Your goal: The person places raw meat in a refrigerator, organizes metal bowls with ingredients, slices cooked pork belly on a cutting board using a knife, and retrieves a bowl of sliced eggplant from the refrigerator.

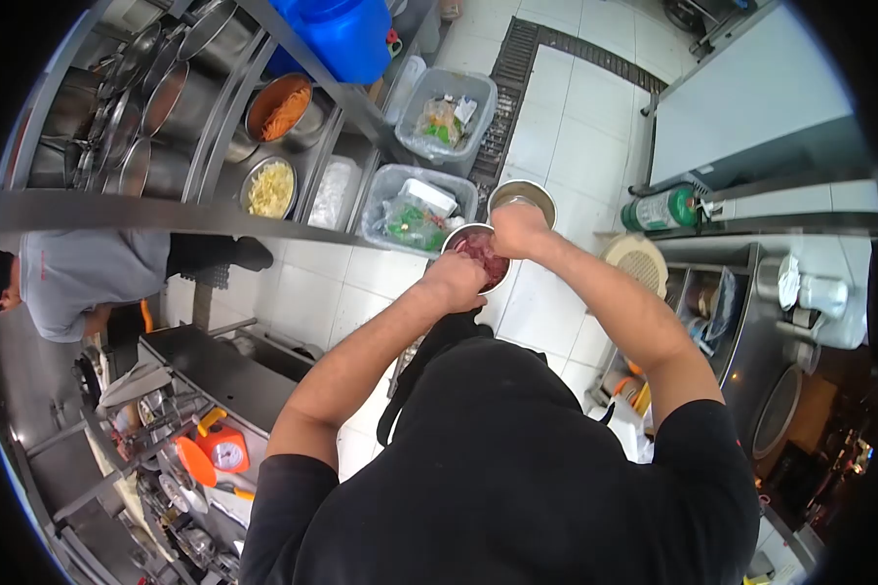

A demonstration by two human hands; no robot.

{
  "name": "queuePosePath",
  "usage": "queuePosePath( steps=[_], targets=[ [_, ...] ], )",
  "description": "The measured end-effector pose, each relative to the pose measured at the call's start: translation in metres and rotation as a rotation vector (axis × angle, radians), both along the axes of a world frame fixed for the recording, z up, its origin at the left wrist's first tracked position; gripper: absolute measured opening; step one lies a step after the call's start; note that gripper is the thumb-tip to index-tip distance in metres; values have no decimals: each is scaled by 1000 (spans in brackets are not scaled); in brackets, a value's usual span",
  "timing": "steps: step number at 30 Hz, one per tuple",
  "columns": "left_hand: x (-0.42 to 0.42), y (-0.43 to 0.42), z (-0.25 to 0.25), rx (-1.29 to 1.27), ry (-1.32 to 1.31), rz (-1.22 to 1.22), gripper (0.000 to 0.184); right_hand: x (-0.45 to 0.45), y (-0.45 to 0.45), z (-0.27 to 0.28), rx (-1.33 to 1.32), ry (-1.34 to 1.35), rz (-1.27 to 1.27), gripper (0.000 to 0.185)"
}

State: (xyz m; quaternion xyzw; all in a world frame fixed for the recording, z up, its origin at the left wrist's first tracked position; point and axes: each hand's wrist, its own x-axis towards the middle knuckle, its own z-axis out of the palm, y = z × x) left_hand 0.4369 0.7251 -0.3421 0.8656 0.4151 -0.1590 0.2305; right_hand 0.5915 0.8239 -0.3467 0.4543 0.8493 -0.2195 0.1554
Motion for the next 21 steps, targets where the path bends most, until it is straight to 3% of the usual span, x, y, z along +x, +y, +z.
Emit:
queuePosePath(
  steps=[4, 10, 14, 21],
  targets=[
    [1, 64, -10, 29, -71, 61, 40, -10, 64, 10, -3, -68, -42, 26],
    [8, 160, -27, 136, -94, 153, 26, -13, 165, 21, 38, -82, -86, 27],
    [3, 217, -21, 248, -203, 167, 20, -14, 236, 18, 13, -81, -75, 28],
    [-3, 331, 16, 113, -400, 442, 17, 15, 371, -8, 35, 29, -54, 25]
  ],
)
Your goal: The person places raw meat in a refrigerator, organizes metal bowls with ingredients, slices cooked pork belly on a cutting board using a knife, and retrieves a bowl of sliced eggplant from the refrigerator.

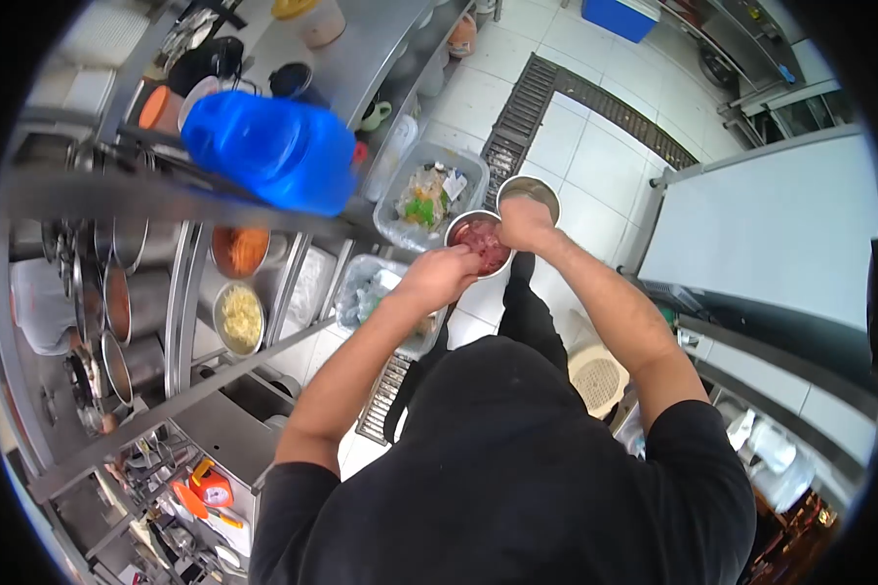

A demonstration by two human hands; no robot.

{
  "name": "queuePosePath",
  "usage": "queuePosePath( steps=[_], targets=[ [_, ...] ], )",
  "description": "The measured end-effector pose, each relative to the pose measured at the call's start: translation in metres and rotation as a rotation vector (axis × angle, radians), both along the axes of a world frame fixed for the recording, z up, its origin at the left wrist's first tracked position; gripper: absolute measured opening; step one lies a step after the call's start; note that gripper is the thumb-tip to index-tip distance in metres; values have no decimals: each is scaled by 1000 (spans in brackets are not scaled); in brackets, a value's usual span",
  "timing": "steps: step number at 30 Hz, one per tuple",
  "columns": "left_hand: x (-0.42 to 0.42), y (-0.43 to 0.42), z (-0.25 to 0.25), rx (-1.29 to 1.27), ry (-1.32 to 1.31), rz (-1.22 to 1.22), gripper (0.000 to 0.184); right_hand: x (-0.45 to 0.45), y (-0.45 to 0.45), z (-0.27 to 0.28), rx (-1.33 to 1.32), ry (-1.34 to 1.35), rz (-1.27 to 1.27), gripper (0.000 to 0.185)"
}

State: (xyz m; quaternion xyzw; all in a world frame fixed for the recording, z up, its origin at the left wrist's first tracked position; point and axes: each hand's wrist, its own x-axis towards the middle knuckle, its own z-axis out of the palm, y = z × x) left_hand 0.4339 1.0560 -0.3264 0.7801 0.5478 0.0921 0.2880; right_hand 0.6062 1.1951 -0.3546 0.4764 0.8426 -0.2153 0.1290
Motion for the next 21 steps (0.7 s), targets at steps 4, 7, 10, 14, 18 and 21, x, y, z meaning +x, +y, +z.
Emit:
queuePosePath(
  steps=[4, 7, 10, 14, 18, 21],
  targets=[
    [-23, 53, -46, 72, 96, 469, 17, 37, 83, -3, -52, 11, 10, 24],
    [-47, 70, -103, -4, 181, 735, 46, 62, 146, -1, -52, 34, 43, 25],
    [-53, 81, -147, 93, 301, 837, 47, 86, 201, 1, -41, 48, 5, 26],
    [-2, 147, -111, -237, -54, 1002, 38, 112, 268, 8, -15, 52, -26, 26],
    [78, 247, -80, -324, -714, 1002, 36, 129, 330, 19, 18, 42, -55, 25],
    [132, 340, -40, -344, -799, 933, 38, 140, 380, 26, 27, 51, -55, 27]
  ],
)
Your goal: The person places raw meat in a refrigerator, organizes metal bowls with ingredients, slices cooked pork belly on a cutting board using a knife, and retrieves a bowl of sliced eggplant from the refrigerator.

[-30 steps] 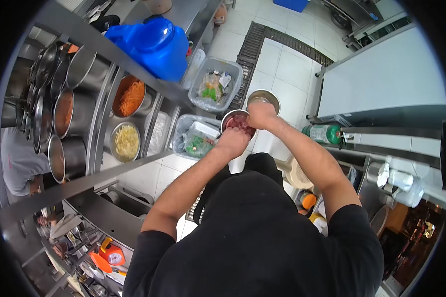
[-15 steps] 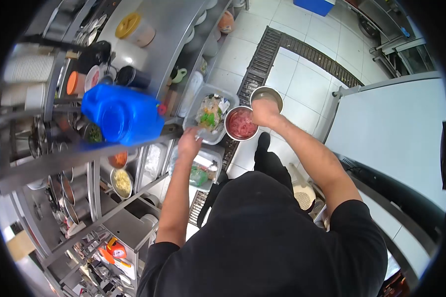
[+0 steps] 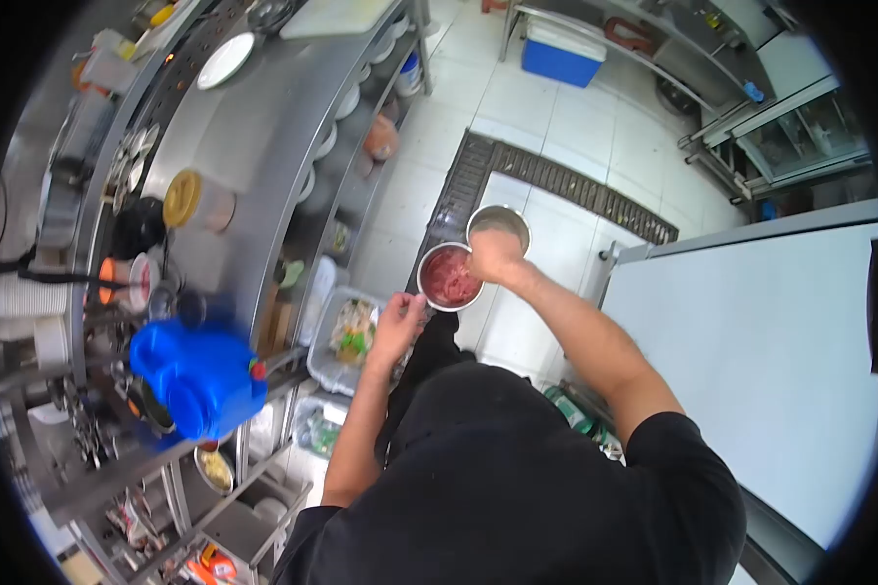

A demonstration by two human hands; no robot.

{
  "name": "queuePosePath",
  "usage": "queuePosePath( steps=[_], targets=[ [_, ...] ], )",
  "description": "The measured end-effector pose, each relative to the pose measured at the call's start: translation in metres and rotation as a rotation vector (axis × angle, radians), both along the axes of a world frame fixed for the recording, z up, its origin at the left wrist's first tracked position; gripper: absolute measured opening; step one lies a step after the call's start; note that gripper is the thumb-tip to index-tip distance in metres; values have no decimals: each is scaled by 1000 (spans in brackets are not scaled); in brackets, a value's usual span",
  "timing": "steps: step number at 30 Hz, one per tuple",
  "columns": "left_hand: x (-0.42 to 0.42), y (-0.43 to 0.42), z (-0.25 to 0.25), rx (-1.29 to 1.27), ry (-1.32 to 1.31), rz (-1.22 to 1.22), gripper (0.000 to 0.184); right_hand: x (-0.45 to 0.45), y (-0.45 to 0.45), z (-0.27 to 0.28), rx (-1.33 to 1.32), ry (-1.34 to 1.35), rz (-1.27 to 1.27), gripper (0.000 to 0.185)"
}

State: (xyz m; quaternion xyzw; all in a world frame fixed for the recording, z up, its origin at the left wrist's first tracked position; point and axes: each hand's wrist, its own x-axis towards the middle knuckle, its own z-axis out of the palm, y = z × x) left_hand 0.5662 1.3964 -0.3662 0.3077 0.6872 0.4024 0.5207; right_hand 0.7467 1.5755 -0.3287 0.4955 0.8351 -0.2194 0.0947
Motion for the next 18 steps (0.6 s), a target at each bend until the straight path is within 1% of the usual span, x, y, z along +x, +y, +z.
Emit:
queuePosePath(
  steps=[3, 4, 5, 7, 9, 10, 12, 13, 18],
  targets=[
    [24, 88, 20, 5, 232, -181, 43, 15, 59, 3, 31, -22, -50, 28],
    [27, 114, 9, 192, 470, -210, 42, 24, 77, 2, 43, -17, -85, 24],
    [29, 141, 8, 184, 504, -255, 38, 31, 99, -1, 29, -40, -105, 25],
    [40, 198, 10, 160, 572, -338, 31, 46, 135, 16, 1, -51, -159, 25],
    [58, 252, 14, 160, 650, -386, 27, 67, 172, 21, 18, -10, -216, 34],
    [67, 279, 16, 154, 696, -408, 26, 80, 194, 23, 55, 0, -253, 35],
    [87, 337, 31, 169, 671, -476, 26, 108, 225, 31, 107, 40, -333, 36],
    [97, 362, 38, 171, 668, -517, 26, 120, 243, 34, 50, 33, -412, 40],
    [150, 495, 57, 226, 709, -587, 26, 183, 335, 63, 165, 129, -471, 39]
  ],
)
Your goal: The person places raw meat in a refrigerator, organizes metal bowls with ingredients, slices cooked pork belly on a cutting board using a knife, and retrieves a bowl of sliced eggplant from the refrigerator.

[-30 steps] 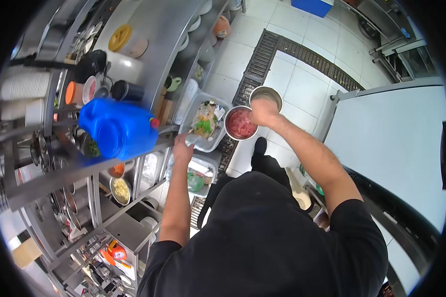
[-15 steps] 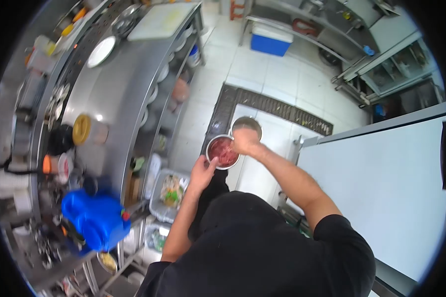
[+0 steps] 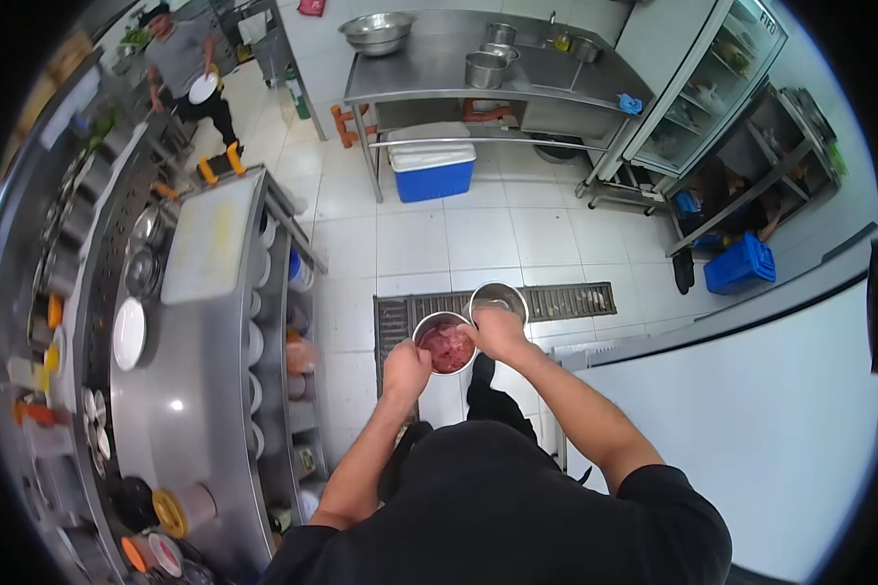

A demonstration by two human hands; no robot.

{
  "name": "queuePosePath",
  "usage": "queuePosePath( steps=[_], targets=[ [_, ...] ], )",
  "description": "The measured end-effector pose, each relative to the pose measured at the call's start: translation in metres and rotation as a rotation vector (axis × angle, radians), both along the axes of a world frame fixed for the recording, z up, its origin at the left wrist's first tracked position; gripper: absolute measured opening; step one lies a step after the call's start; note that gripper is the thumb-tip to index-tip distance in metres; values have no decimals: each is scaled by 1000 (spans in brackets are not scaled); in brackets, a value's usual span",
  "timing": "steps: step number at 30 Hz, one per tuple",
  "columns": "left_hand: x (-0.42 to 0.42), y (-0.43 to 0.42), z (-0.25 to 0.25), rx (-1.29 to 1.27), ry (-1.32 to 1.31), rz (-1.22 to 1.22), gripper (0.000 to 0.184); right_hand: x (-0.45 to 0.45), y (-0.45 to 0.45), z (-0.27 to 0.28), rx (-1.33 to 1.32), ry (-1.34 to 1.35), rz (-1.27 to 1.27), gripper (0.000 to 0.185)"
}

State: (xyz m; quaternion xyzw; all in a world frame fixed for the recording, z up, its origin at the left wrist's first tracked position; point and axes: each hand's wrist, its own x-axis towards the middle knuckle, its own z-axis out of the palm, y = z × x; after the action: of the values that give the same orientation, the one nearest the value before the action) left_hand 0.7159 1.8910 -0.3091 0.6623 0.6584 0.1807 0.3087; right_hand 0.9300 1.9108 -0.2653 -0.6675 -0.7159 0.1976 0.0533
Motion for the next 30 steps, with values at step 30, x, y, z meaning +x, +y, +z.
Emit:
queuePosePath(
  steps=[30],
  targets=[
    [226, 552, -16, -54, -79, 349, 27, 452, 493, -27, 276, -202, 196, 10]
  ],
)
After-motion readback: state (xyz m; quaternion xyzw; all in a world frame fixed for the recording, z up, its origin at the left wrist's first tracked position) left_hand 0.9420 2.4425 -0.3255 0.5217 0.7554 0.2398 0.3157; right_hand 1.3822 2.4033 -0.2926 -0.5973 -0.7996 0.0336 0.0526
